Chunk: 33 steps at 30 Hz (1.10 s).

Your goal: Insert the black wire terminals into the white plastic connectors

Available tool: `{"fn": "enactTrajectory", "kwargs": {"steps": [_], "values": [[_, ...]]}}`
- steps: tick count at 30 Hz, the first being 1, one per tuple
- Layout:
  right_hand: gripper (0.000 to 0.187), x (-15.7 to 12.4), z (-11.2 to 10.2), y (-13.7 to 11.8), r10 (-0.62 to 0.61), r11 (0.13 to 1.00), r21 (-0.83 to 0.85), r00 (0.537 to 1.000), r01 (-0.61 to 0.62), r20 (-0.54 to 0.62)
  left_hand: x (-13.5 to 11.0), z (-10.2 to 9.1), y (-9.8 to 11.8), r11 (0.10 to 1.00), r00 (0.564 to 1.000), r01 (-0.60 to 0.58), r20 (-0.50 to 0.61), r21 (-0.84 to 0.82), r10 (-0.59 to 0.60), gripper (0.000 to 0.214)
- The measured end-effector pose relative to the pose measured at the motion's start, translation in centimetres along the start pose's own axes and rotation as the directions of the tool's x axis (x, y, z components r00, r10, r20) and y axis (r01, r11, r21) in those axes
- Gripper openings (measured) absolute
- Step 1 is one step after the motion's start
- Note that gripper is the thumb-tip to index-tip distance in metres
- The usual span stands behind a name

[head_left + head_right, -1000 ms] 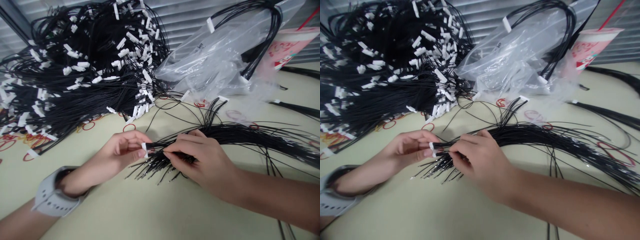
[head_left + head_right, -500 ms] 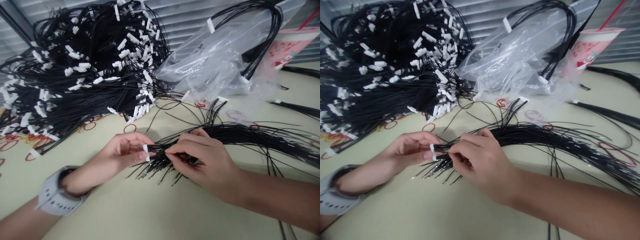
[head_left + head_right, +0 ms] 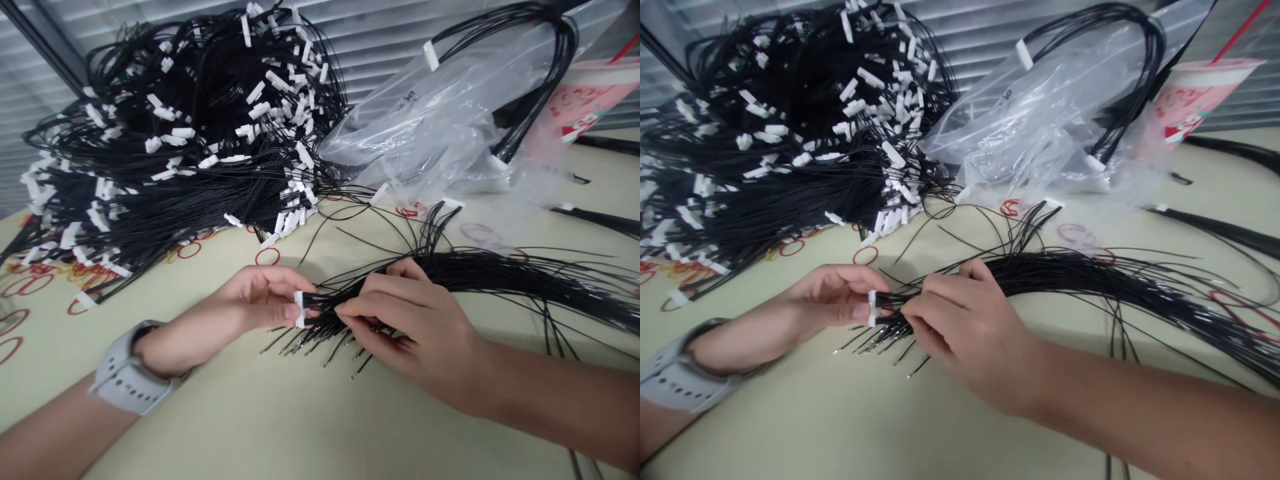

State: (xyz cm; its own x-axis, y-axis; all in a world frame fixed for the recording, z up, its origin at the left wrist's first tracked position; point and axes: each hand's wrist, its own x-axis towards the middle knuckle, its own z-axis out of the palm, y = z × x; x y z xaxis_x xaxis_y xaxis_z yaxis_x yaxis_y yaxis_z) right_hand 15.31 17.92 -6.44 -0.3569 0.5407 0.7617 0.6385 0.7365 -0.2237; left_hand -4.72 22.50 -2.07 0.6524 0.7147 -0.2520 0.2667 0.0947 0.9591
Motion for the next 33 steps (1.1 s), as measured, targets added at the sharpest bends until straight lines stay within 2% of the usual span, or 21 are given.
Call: {"fn": "enactTrajectory", "kwargs": {"steps": [3,8,11,15,19,23,27,30,33], "values": [[0.008,-0.2,0.1,0.0,-0.04,0.999,-0.03,0.999,0.04,0.006,-0.2,0.0,0.2,0.999,0.999,0.04,0.017,-0.01,-0.039,0.017],[0.015,-0.6,0.1,-0.2,-0.129,0.989,-0.07,0.991,0.126,-0.037,-0.6,0.0,0.5,0.989,0.989,0.141,-0.03,-0.048,-0.142,0.025],[0.017,-0.8,0.1,-0.2,-0.128,0.988,-0.099,0.99,0.122,-0.059,-0.8,-0.1,0.6,0.98,0.984,0.171,-0.025,-0.105,-0.175,0.027],[0.015,-0.8,0.2,-0.3,-0.104,0.992,-0.08,0.993,0.1,-0.057,-0.8,-0.2,0.6,0.972,0.983,0.182,0.0,-0.149,-0.184,0.03],[0.016,-0.7,0.3,-0.3,-0.139,0.989,-0.063,0.988,0.134,-0.066,-0.8,-0.3,0.4,0.971,0.982,0.187,0.029,-0.152,-0.185,0.033],[0.016,-0.6,0.1,-0.5,-0.216,0.972,-0.1,0.975,0.21,-0.05,-0.7,-0.5,0.2,0.973,0.983,0.169,0.098,-0.157,-0.155,0.031],[0.01,-0.4,-0.4,-0.8,-0.36,0.924,-0.15,0.932,0.352,-0.029,-0.6,-0.7,0.2,0.981,0.977,0.17,0.146,-0.097,-0.155,0.026],[0.008,-0.1,-0.7,-1.0,-0.404,0.902,-0.18,0.914,0.392,-0.033,-0.7,-0.5,0.4,0.981,0.975,0.185,0.134,-0.061,-0.176,0.026],[0.013,0.1,-0.7,-1.2,-0.373,0.906,-0.208,0.928,0.369,0.019,-0.8,-0.2,0.8,0.977,0.975,0.207,0.089,-0.053,-0.202,0.026]]}}
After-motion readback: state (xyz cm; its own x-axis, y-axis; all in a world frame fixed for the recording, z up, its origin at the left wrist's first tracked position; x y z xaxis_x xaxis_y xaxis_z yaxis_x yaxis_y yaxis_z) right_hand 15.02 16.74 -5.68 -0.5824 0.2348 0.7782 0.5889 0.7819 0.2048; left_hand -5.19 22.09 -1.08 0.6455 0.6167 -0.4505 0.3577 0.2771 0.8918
